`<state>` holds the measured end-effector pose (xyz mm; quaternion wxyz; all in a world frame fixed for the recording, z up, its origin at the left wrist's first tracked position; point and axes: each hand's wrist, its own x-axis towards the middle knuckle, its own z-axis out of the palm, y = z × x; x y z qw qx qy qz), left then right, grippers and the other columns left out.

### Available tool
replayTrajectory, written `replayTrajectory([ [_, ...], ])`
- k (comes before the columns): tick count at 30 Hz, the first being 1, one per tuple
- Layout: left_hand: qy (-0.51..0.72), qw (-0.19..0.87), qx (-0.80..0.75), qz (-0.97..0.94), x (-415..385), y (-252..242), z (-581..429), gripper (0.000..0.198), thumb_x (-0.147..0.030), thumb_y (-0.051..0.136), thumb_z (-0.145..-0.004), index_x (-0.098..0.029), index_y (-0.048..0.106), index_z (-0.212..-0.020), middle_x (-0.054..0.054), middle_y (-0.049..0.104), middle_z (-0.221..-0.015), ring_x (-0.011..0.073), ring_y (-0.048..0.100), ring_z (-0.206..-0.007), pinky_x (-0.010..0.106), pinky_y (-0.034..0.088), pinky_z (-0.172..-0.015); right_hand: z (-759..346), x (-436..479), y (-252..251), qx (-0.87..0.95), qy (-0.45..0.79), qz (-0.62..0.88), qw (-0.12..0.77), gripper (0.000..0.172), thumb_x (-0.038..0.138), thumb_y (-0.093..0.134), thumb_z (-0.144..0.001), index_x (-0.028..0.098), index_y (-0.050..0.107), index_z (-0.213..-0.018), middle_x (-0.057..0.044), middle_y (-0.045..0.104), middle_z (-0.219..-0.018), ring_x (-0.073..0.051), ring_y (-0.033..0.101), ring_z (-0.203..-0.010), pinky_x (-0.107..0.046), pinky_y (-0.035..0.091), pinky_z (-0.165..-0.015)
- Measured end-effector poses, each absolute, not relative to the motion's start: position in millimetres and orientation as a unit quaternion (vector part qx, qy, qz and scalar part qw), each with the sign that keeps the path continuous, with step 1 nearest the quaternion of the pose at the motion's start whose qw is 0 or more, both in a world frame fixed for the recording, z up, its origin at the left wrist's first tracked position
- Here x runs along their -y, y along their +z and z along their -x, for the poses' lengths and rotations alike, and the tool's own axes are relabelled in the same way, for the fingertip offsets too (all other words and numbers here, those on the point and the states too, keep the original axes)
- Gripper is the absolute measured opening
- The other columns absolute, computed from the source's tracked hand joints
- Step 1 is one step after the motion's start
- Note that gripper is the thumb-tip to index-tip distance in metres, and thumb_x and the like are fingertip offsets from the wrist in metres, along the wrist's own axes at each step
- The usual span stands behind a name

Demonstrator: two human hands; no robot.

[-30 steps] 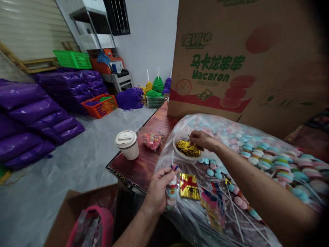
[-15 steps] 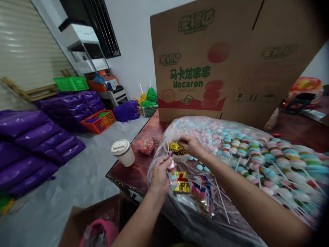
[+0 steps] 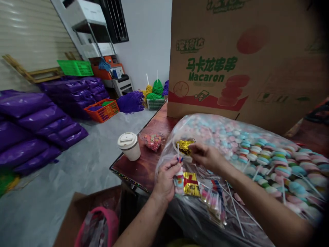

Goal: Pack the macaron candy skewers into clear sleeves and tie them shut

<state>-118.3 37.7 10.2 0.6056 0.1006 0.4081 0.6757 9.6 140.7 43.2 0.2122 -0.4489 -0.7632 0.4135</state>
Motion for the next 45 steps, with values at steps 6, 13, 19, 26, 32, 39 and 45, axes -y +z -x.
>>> replayTrajectory([
  [6, 0.653, 0.64, -0.385, -0.126, -31.7, 18.5, 78.2, 0.023, -0.019, 0.077, -0.051, -0.013, 0.065, -0.069, 0.001, 0.065, -0.062, 0.0093, 0.055, -0.05, 0.022, 0.044, -0.052, -49.9, -67.3, 30.1, 0.727, 0.45, 0.403, 0.325, 0.017, 0.033, 0.055, -0.076, 0.017, 0.055, -0.083, -0.001, 0.061, -0.067, -0.011, 0.054, -0.051, -0.023, 0.044, -0.047],
  [13, 0.58, 0.686, -0.395, -0.193, -20.0, 35.9, 43.0, 0.035, -0.02, 0.078, -0.051, -0.011, 0.068, -0.084, 0.002, 0.065, -0.064, 0.0087, 0.056, -0.052, 0.021, 0.044, -0.054, -103.8, -42.0, 25.6, 0.549, 0.544, 0.429, 0.468, 0.037, 0.04, 0.063, -0.071, 0.019, 0.047, -0.096, 0.004, 0.054, -0.062, -0.01, 0.053, -0.045, -0.019, 0.036, -0.037],
  [19, 0.558, 0.68, -0.427, -0.212, -13.2, 34.8, 16.0, 0.022, -0.019, 0.079, -0.047, -0.012, 0.067, -0.064, 0.004, 0.067, -0.063, 0.0098, 0.057, -0.052, 0.021, 0.043, -0.053, -115.2, -22.1, 23.8, 0.52, 0.591, 0.411, 0.459, 0.039, 0.046, 0.062, -0.069, 0.018, 0.048, -0.092, 0.004, 0.054, -0.06, -0.01, 0.051, -0.044, -0.02, 0.036, -0.036],
  [26, 0.545, 0.665, -0.469, -0.201, -8.5, 32.7, 5.2, 0.031, -0.021, 0.082, -0.041, -0.011, 0.064, -0.064, 0.004, 0.067, -0.064, 0.0112, 0.058, -0.053, 0.023, 0.045, -0.056, -136.5, -13.8, 1.8, 0.726, 0.372, 0.441, 0.374, 0.022, 0.032, 0.046, -0.081, 0.017, 0.053, -0.066, 0.0, 0.052, -0.063, -0.012, 0.046, -0.06, -0.025, 0.038, -0.055],
  [32, 0.537, 0.673, -0.465, -0.205, -10.2, 30.9, 3.3, 0.033, -0.024, 0.081, -0.044, -0.012, 0.063, -0.069, 0.004, 0.067, -0.07, 0.0109, 0.057, -0.053, 0.024, 0.045, -0.054, -159.7, -6.4, 6.3, 0.696, 0.315, 0.526, 0.373, 0.017, 0.032, 0.038, -0.086, 0.021, 0.045, -0.075, 0.002, 0.048, -0.06, -0.012, 0.044, -0.053, -0.025, 0.035, -0.051],
  [39, 0.487, 0.673, -0.472, -0.295, -7.9, 25.4, -2.8, 0.024, -0.03, 0.072, -0.059, -0.012, 0.063, -0.072, -0.003, 0.054, -0.049, 0.0078, 0.048, -0.042, 0.018, 0.03, -0.04, -136.2, -0.5, 28.0, 0.674, 0.461, 0.4, 0.416, 0.019, 0.033, 0.043, -0.086, 0.019, 0.054, -0.08, 0.001, 0.053, -0.066, -0.011, 0.049, -0.061, -0.022, 0.041, -0.057],
  [45, 0.483, 0.681, -0.445, -0.323, -0.7, 26.7, 4.4, 0.015, -0.026, 0.065, -0.063, -0.012, 0.06, -0.067, -0.003, 0.05, -0.048, 0.0075, 0.045, -0.042, 0.019, 0.032, -0.043, -121.5, -2.6, 10.6, 0.68, 0.435, 0.409, 0.425, 0.016, 0.029, 0.042, -0.086, 0.02, 0.049, -0.098, 0.003, 0.049, -0.065, -0.009, 0.044, -0.055, -0.02, 0.039, -0.052],
])
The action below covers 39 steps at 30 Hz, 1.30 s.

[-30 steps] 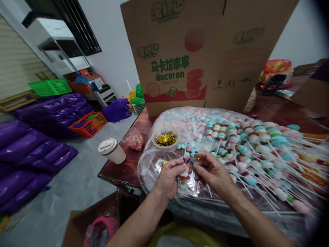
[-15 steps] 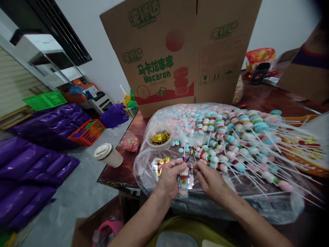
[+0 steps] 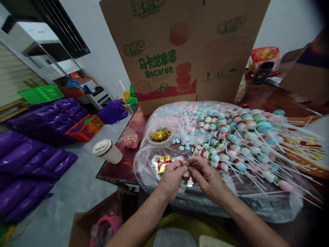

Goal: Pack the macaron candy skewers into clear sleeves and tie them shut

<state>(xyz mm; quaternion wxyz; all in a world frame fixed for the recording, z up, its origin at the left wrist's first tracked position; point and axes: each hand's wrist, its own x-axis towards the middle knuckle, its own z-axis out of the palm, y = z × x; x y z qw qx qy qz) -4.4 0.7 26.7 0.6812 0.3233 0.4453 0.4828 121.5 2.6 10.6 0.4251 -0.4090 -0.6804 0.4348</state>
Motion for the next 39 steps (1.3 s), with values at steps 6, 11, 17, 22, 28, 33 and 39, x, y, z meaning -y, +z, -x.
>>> replayTrajectory([
  [6, 0.461, 0.687, -0.445, -0.342, 2.0, 23.8, 9.0, 0.025, -0.036, 0.068, -0.063, -0.013, 0.057, -0.062, -0.003, 0.049, -0.051, 0.0054, 0.041, -0.043, 0.017, 0.031, -0.043, -120.3, -0.9, 10.5, 0.684, 0.38, 0.454, 0.426, 0.046, 0.026, 0.04, -0.086, 0.019, 0.03, -0.13, 0.006, 0.042, -0.056, -0.01, 0.041, -0.048, -0.02, 0.038, -0.048],
  [11, 0.495, 0.683, -0.429, -0.323, 0.7, 24.3, 5.6, 0.027, -0.034, 0.068, -0.064, -0.013, 0.054, -0.054, -0.004, 0.046, -0.047, 0.0042, 0.037, -0.039, 0.018, 0.025, -0.039, -115.1, 2.1, 2.3, 0.602, 0.391, 0.491, 0.494, 0.072, 0.029, 0.047, -0.084, 0.015, 0.005, -0.141, 0.007, 0.048, -0.057, -0.011, 0.046, -0.05, -0.021, 0.041, -0.051],
  [17, 0.401, 0.778, -0.414, -0.251, 1.0, 22.0, 17.7, 0.017, -0.019, 0.074, -0.05, -0.01, 0.06, -0.055, 0.0, 0.055, -0.048, 0.0066, 0.048, -0.043, 0.02, 0.036, -0.048, -141.8, 1.2, 15.1, 0.765, 0.396, 0.354, 0.365, 0.022, 0.03, 0.046, -0.085, 0.019, 0.062, -0.097, -0.002, 0.062, -0.073, -0.014, 0.058, -0.066, -0.023, 0.045, -0.063],
  [22, 0.358, 0.846, -0.327, -0.221, 1.2, 21.8, 22.7, 0.039, -0.014, 0.075, -0.05, -0.014, 0.061, -0.086, 0.0, 0.06, -0.062, 0.0096, 0.052, -0.048, 0.024, 0.042, -0.051, -145.3, -2.9, 18.4, 0.776, 0.42, 0.309, 0.355, 0.017, 0.028, 0.047, -0.085, 0.02, 0.058, -0.077, -0.001, 0.061, -0.07, -0.012, 0.056, -0.064, -0.02, 0.044, -0.06],
  [28, 0.464, 0.776, -0.394, -0.168, 0.7, 22.8, 13.2, 0.031, -0.012, 0.076, -0.05, -0.015, 0.056, -0.073, -0.003, 0.057, -0.058, 0.0079, 0.051, -0.047, 0.02, 0.038, -0.049, -123.4, 2.7, 8.7, 0.694, 0.359, 0.443, 0.44, 0.028, 0.035, 0.046, -0.084, 0.019, 0.046, -0.062, 0.004, 0.041, -0.054, -0.009, 0.038, -0.05, -0.019, 0.033, -0.046],
  [33, 0.446, 0.779, -0.406, -0.174, 0.8, 24.2, 12.3, 0.023, -0.012, 0.073, -0.049, -0.014, 0.053, -0.062, -0.005, 0.051, -0.048, 0.006, 0.046, -0.041, 0.019, 0.034, -0.046, -125.3, 2.8, 5.6, 0.658, 0.408, 0.447, 0.448, 0.023, 0.039, 0.051, -0.081, 0.017, 0.058, -0.077, 0.003, 0.046, -0.058, -0.01, 0.042, -0.053, -0.021, 0.037, -0.049],
  [39, 0.394, 0.797, -0.408, -0.206, 3.6, 26.8, 16.1, 0.024, -0.018, 0.076, -0.051, -0.013, 0.057, -0.066, -0.003, 0.053, -0.049, 0.0069, 0.047, -0.042, 0.022, 0.039, -0.048, -127.4, -0.7, -2.5, 0.592, 0.535, 0.401, 0.45, 0.032, 0.041, 0.057, -0.077, 0.018, 0.061, -0.098, -0.001, 0.059, -0.074, -0.014, 0.054, -0.07, -0.025, 0.045, -0.064],
])
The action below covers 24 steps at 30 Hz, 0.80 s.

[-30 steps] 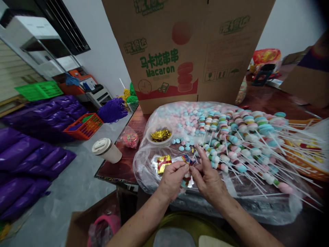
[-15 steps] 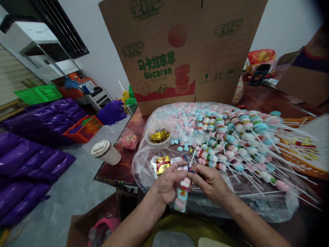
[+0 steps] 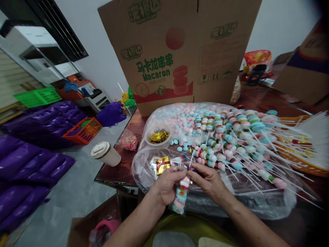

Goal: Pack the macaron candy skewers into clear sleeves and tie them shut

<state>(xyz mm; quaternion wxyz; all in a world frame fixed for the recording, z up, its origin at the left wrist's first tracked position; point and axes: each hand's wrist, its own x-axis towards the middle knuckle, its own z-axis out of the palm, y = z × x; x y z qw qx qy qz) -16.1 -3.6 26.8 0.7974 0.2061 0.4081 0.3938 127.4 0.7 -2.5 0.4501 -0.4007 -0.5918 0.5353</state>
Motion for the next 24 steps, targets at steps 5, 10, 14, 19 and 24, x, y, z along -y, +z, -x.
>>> replayTrajectory([
  [5, 0.402, 0.774, -0.424, -0.243, 4.3, 27.7, 17.5, 0.025, -0.026, 0.077, -0.055, -0.012, 0.06, -0.066, -0.001, 0.055, -0.05, 0.0072, 0.048, -0.042, 0.021, 0.037, -0.047, -124.4, 3.0, 0.4, 0.596, 0.489, 0.444, 0.457, 0.029, 0.043, 0.053, -0.079, 0.017, 0.057, -0.067, 0.003, 0.046, -0.055, -0.01, 0.042, -0.051, -0.022, 0.036, -0.048],
  [10, 0.44, 0.739, -0.456, -0.229, 5.0, 26.8, 11.9, 0.026, -0.024, 0.079, -0.051, -0.012, 0.061, -0.065, -0.002, 0.056, -0.052, 0.0062, 0.048, -0.045, 0.019, 0.036, -0.048, -118.3, 8.8, -1.6, 0.7, 0.243, 0.489, 0.461, 0.03, 0.034, 0.046, -0.084, 0.019, 0.047, -0.059, 0.001, 0.046, -0.056, -0.012, 0.043, -0.054, -0.024, 0.035, -0.052],
  [14, 0.478, 0.715, -0.467, -0.208, 6.4, 25.6, 4.4, 0.029, -0.026, 0.08, -0.049, -0.013, 0.059, -0.065, -0.003, 0.055, -0.053, 0.0054, 0.047, -0.046, 0.018, 0.035, -0.05, -116.7, 10.5, -4.7, 0.711, 0.207, 0.493, 0.457, 0.029, 0.029, 0.041, -0.087, 0.021, 0.039, -0.059, 0.003, 0.042, -0.053, -0.011, 0.04, -0.049, -0.022, 0.033, -0.048],
  [19, 0.473, 0.683, -0.468, -0.302, 9.7, 27.3, 4.1, 0.031, -0.036, 0.074, -0.06, -0.013, 0.056, -0.068, -0.004, 0.052, -0.05, 0.0048, 0.042, -0.044, 0.017, 0.032, -0.047, -122.7, 10.3, -0.9, 0.751, 0.225, 0.439, 0.44, 0.02, 0.021, 0.037, -0.087, 0.021, 0.04, -0.067, 0.0, 0.048, -0.062, -0.012, 0.046, -0.056, -0.022, 0.038, -0.051],
  [24, 0.466, 0.613, -0.479, -0.422, 5.7, 25.6, 2.8, 0.032, -0.036, 0.074, -0.06, -0.013, 0.055, -0.073, -0.003, 0.055, -0.06, 0.0056, 0.047, -0.052, 0.017, 0.036, -0.051, -123.0, 8.2, -4.8, 0.773, 0.128, 0.46, 0.416, 0.017, 0.014, 0.039, -0.083, 0.02, 0.04, -0.068, 0.0, 0.049, -0.06, -0.012, 0.046, -0.053, -0.023, 0.035, -0.049],
])
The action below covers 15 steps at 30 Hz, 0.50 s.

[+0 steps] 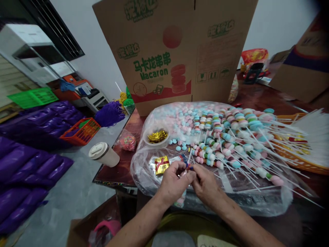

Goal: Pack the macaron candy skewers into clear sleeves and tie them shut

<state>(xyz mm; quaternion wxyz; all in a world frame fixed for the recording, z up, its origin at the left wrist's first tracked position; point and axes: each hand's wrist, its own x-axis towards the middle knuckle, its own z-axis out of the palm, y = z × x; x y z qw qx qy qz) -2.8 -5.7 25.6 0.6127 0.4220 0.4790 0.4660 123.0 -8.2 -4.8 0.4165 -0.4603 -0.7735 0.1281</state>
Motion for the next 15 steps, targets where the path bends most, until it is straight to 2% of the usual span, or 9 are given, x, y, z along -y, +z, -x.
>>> replayTrajectory([
  [4, 0.441, 0.662, -0.486, -0.362, -2.1, 21.4, -3.1, 0.037, -0.044, 0.068, -0.063, -0.017, 0.043, -0.062, -0.01, 0.04, -0.039, 0.0038, 0.032, -0.034, 0.017, 0.027, -0.038, -126.8, 3.2, -15.1, 0.836, -0.02, 0.391, 0.385, 0.019, 0.011, 0.037, -0.084, 0.018, 0.047, -0.069, -0.002, 0.05, -0.061, -0.014, 0.045, -0.058, -0.026, 0.034, -0.055],
  [7, 0.418, 0.673, -0.498, -0.352, -1.6, 18.6, -3.0, 0.037, -0.049, 0.063, -0.065, -0.019, 0.043, -0.065, -0.01, 0.039, -0.04, 0.0048, 0.031, -0.032, 0.018, 0.026, -0.036, -140.5, -9.4, -12.0, 0.876, -0.078, 0.312, 0.359, 0.019, 0.012, 0.04, -0.084, 0.017, 0.051, -0.069, -0.002, 0.051, -0.06, -0.015, 0.041, -0.057, -0.028, 0.031, -0.056],
  [9, 0.436, 0.62, -0.516, -0.399, 2.3, 18.3, 0.1, 0.037, -0.048, 0.067, -0.063, -0.018, 0.051, -0.079, -0.007, 0.048, -0.049, 0.0059, 0.04, -0.039, 0.018, 0.032, -0.041, -150.7, -18.8, -0.9, 0.878, -0.105, 0.297, 0.361, 0.02, 0.012, 0.042, -0.082, 0.017, 0.05, -0.065, -0.002, 0.049, -0.057, -0.014, 0.039, -0.055, -0.028, 0.029, -0.054],
  [11, 0.419, 0.589, -0.536, -0.436, 6.3, 21.1, 5.0, 0.051, -0.052, 0.065, -0.065, -0.019, 0.05, -0.101, -0.005, 0.055, -0.056, 0.0082, 0.048, -0.045, 0.019, 0.035, -0.046, -155.2, -22.7, 13.4, 0.848, -0.116, 0.332, 0.396, 0.023, 0.01, 0.043, -0.08, 0.019, 0.046, -0.06, -0.001, 0.044, -0.054, -0.014, 0.037, -0.053, -0.029, 0.027, -0.053],
  [13, 0.33, 0.66, -0.525, -0.424, 7.3, 29.2, 11.8, 0.067, -0.065, 0.049, -0.07, -0.018, 0.043, -0.117, -0.001, 0.058, -0.055, 0.0126, 0.052, -0.044, 0.022, 0.036, -0.046, -150.6, -17.6, 24.0, 0.817, -0.113, 0.359, 0.438, 0.023, 0.009, 0.044, -0.078, 0.019, 0.044, -0.057, 0.0, 0.042, -0.052, -0.013, 0.035, -0.052, -0.028, 0.025, -0.052],
  [15, 0.264, 0.766, -0.456, -0.367, 4.4, 42.4, 23.1, 0.083, -0.077, 0.026, -0.071, -0.013, 0.043, -0.12, 0.004, 0.06, -0.053, 0.0173, 0.054, -0.042, 0.026, 0.038, -0.046, -138.9, -6.1, 26.3, 0.822, -0.06, 0.333, 0.458, 0.021, 0.009, 0.045, -0.075, 0.019, 0.045, -0.057, 0.001, 0.042, -0.051, -0.013, 0.034, -0.05, -0.028, 0.023, -0.05],
])
